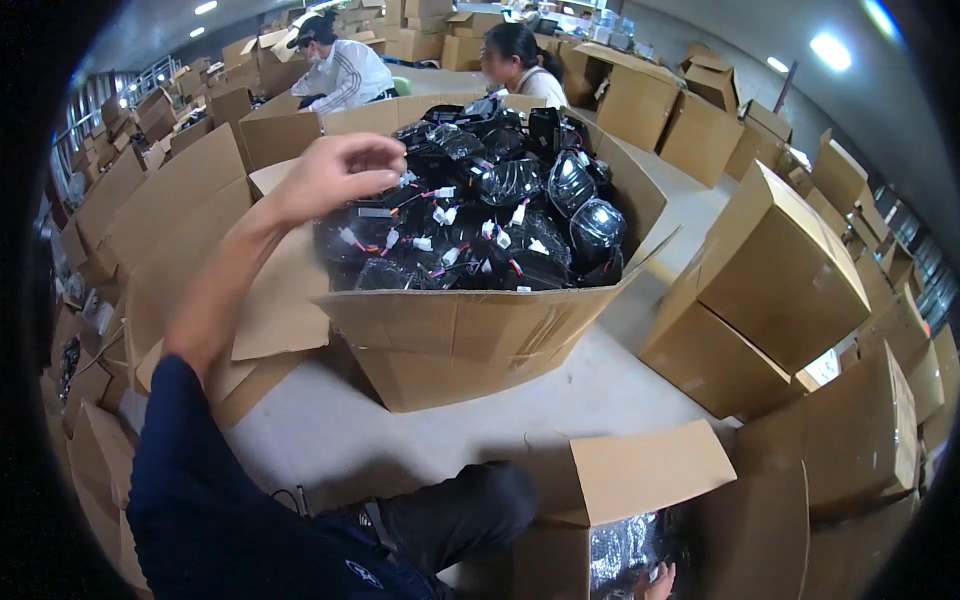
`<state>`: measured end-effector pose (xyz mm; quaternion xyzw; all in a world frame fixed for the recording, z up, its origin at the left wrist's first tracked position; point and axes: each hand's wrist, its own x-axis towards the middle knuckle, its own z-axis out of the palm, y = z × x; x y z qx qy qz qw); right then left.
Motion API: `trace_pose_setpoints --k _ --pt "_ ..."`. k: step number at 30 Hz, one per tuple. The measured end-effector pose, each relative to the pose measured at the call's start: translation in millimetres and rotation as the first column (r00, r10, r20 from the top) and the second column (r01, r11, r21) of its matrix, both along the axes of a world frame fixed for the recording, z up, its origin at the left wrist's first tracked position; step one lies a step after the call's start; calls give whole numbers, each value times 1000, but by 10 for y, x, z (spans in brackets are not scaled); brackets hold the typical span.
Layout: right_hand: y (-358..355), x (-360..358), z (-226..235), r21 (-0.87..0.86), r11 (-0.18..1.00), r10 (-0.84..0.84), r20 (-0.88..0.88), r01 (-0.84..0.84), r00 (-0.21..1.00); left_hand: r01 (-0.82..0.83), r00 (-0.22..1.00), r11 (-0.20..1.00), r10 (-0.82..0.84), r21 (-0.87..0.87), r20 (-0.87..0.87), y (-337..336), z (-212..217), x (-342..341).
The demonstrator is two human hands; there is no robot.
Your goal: The person packs motorcycle lights by taking them from a large box, placing them into a smaller cardboard box, and covering layers of lights with bubble wrap sheets by hand.
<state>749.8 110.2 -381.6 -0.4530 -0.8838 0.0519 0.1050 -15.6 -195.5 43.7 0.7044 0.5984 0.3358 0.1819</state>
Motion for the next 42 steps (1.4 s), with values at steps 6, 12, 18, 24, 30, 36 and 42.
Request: trace_pose_setpoints --k 6,12,18,24,30,36,42 --pt "-441 -112 336 -66 997 40 -33 -43 999 -531 501 840 421 115 -756 914 -1290 -1226" --pt "-1148 -13 707 -161 980 -123 -17 119 992 -222 427 969 193 104 -883 1228 -1416 -1522" --pt "-1361 443 548 -315 907 -287 23 280 958 -260 773 749 540 610 -334 1271 -1364 -1835" --pt "-1507 404 848 -468 727 -418 278 502 865 -478 858 850 397 222 327 1394 -223 -1231" --pt "-1318 -349 1132 -426 858 -376 -138 288 916 -255 893 927 116 275 435 1304 995 -236" --pt "-1585 -1668 2509 -381 913 -139 -627 -146 767 154 897 889 -309 431 317 1425 1619 1093" --pt "-1535 -2340 2851 -101 673 -317 -934 -733 -163 426 756 861 -507 278 413 1612 895 2626"
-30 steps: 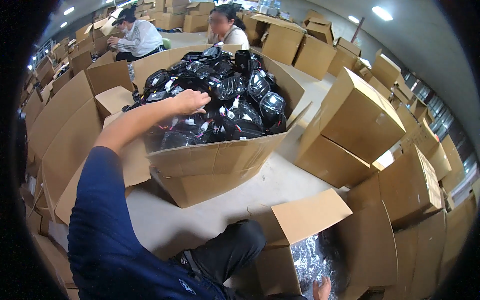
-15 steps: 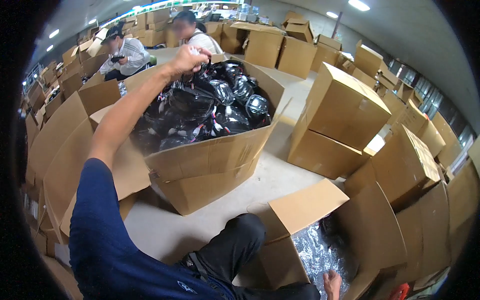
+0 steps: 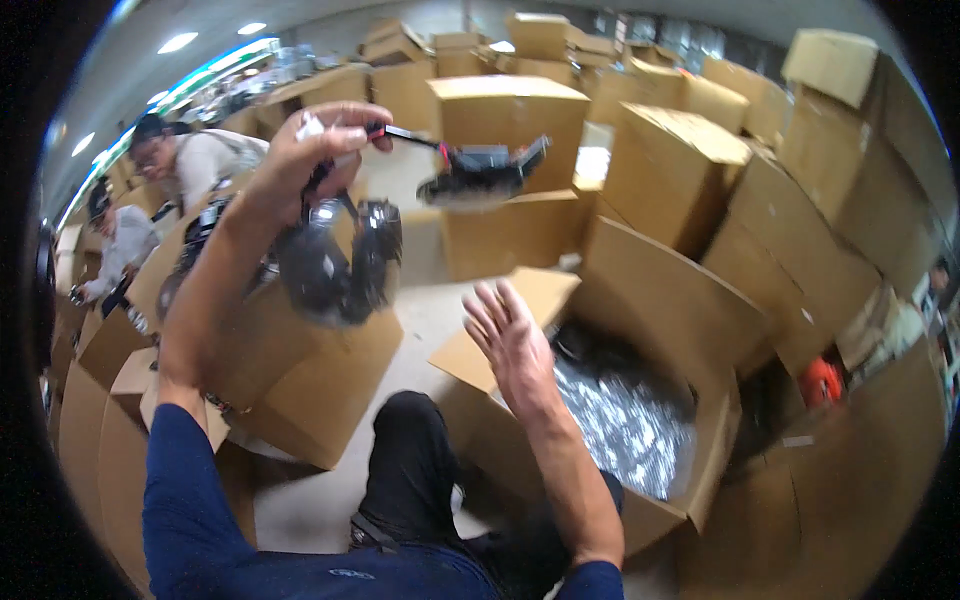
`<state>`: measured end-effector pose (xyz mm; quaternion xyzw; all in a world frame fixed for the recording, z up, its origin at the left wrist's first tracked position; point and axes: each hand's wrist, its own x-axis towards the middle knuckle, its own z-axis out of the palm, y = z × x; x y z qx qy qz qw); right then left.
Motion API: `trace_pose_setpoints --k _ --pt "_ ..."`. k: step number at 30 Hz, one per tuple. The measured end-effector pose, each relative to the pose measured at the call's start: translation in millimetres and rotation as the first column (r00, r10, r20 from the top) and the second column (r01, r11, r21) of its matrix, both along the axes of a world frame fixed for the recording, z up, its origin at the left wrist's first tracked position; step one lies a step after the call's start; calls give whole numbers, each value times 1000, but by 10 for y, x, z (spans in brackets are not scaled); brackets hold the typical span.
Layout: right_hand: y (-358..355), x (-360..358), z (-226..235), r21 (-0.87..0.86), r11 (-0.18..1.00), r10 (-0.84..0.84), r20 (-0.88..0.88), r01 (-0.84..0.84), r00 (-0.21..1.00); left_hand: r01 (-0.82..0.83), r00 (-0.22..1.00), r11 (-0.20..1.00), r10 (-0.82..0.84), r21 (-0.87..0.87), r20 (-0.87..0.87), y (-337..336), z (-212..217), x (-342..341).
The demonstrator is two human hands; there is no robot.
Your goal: The person packs motorcycle lights by taking them from a large box, placing them into a smaller cardboard box, and covering layers of lights with bubble wrap sheets by hand.
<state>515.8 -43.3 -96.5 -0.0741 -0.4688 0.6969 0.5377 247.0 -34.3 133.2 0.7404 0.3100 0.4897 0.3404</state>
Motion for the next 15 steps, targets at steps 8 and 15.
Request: trace_pose_setpoints --k 8,15 --pt "-196 882 -311 -321 935 -311 -533 152 787 434 821 780 -137 -450 554 -61 -1552 1709" --pt "-186 2450 -81 -210 801 -598 -337 561 727 457 884 669 -270 -586 381 460 -1834 2250"
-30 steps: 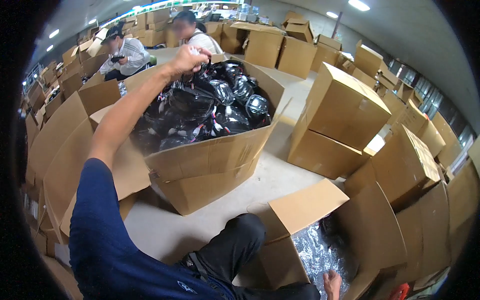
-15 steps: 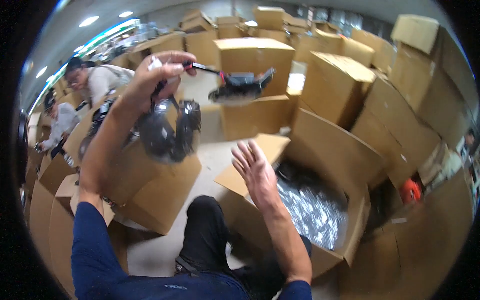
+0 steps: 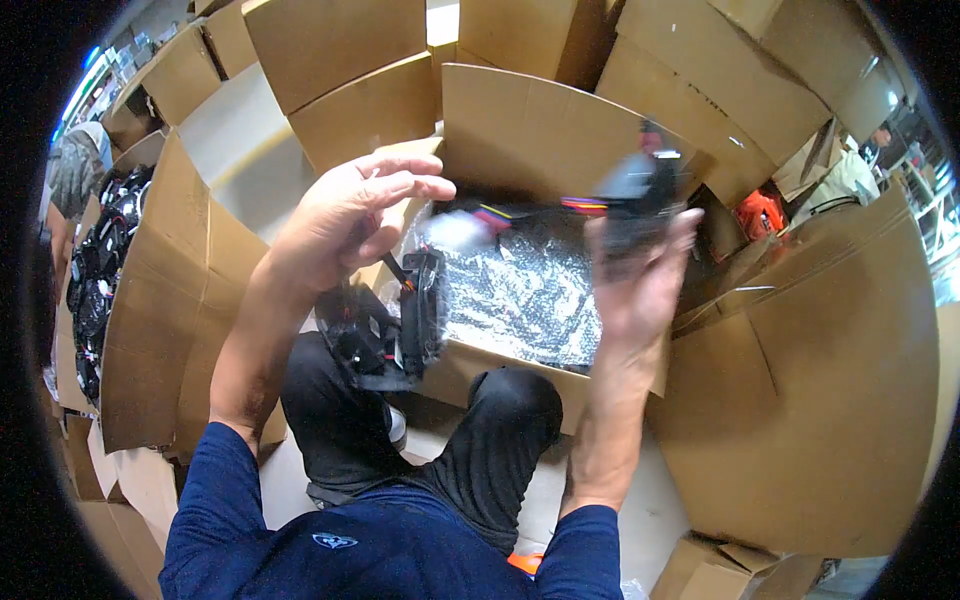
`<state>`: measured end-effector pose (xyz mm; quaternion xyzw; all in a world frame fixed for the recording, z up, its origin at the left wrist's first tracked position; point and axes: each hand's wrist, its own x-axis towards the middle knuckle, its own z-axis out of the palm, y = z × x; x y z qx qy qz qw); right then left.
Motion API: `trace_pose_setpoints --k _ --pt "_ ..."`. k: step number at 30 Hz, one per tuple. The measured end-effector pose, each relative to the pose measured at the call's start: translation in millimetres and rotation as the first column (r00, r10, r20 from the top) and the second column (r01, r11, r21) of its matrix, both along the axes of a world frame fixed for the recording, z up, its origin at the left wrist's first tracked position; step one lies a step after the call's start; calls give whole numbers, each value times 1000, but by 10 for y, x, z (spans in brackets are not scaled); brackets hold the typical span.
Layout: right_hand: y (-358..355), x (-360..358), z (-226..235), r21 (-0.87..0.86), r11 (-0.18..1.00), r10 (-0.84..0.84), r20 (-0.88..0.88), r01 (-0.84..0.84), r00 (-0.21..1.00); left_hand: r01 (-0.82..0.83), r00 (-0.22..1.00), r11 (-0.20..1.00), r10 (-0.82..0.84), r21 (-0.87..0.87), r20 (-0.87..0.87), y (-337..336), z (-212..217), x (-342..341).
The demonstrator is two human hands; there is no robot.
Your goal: The person packs motorcycle lights by taking them from a large box, placing them into a smaller cardboard box, and covering layers of lights with bubble wrap sheets by hand.
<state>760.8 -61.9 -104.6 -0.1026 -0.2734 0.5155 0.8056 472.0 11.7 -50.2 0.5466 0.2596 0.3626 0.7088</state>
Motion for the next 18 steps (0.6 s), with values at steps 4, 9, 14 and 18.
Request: trace_pose_setpoints --k 4,9,14,18 --pt "791 1162 -647 -300 950 -103 -33 88 994 -89 995 987 81 -132 -62 235 -496 -104" --pt "1589 1375 -2088 -761 648 305 264 4 915 -146 978 962 174 -229 111 475 -756 -62" --pt "2153 1630 -2916 -255 651 183 967 715 178 -252 921 903 334 -347 200 568 -950 -45" --pt "2348 1053 -3120 -125 602 293 953 789 -72 -426 866 839 487 -338 117 572 -1056 -281"
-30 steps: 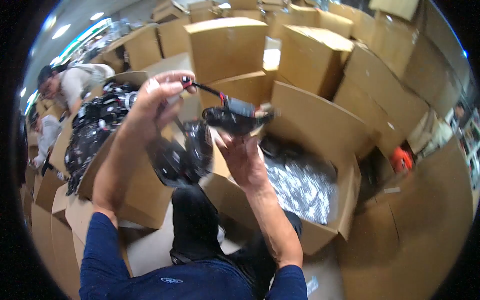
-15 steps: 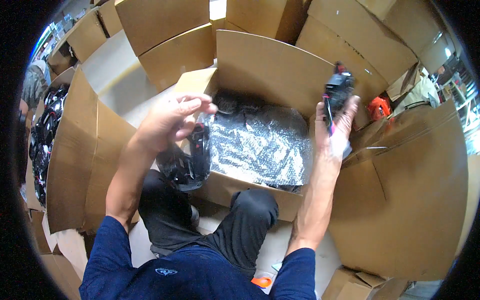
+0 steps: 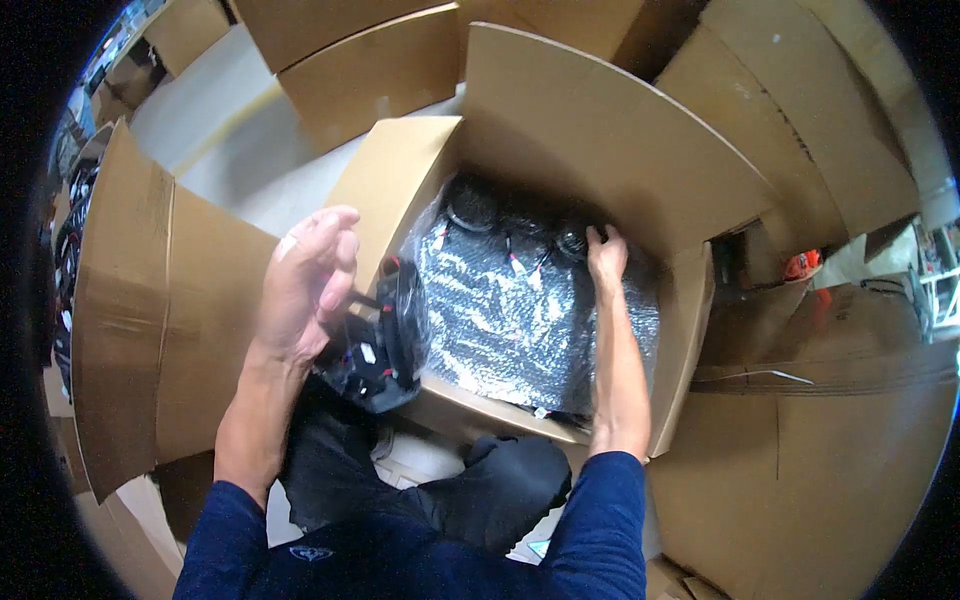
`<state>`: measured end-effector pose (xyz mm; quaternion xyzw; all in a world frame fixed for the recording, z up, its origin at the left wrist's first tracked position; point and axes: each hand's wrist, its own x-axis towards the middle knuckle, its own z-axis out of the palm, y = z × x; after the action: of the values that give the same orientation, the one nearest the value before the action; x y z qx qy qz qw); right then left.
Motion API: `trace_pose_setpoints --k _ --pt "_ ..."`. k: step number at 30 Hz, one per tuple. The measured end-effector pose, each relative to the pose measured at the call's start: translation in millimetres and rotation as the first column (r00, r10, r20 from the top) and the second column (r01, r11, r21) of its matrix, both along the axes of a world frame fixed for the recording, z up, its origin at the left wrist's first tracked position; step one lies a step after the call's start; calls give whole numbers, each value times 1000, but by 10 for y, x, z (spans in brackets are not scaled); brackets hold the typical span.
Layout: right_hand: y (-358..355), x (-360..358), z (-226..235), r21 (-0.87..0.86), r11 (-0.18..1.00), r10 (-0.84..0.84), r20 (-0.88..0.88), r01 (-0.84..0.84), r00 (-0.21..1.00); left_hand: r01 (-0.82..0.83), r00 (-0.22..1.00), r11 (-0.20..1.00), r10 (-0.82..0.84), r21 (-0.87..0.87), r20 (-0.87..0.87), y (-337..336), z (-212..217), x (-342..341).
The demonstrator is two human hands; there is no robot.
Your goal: The person packs motorcycle lights by taking them from a large box, placing them into a smaller cardboard box, and covering layers of lights with bubble wrap sheets by hand.
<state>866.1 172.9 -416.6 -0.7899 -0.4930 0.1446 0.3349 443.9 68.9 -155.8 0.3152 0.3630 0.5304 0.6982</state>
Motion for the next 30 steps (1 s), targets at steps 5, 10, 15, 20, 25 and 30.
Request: trace_pose_setpoints --k 5,10,15,20,25,30 --pt "-386 -920 757 18 902 431 -29 -431 902 -137 985 990 133 33 107 48 -14 -39" --pt "-1385 -1983 1584 245 700 -29 -929 -671 -370 -24 961 998 6 62 278 -99 -22 69" --pt "-1473 -2006 1468 290 832 183 -948 -472 -260 208 971 969 -220 130 90 -355 8 177" --pt "-1615 -1900 1723 393 875 398 -916 -283 -41 207 976 972 -212 113 37 -410 13 266" --pt "-1707 -1805 1954 384 920 391 -914 -84 109 223 973 970 -217 94 -77 -390 -1 412" --pt "-1201 -802 1508 380 924 363 -846 -35 391 175 971 984 -167 32 -172 -331 -139 577"
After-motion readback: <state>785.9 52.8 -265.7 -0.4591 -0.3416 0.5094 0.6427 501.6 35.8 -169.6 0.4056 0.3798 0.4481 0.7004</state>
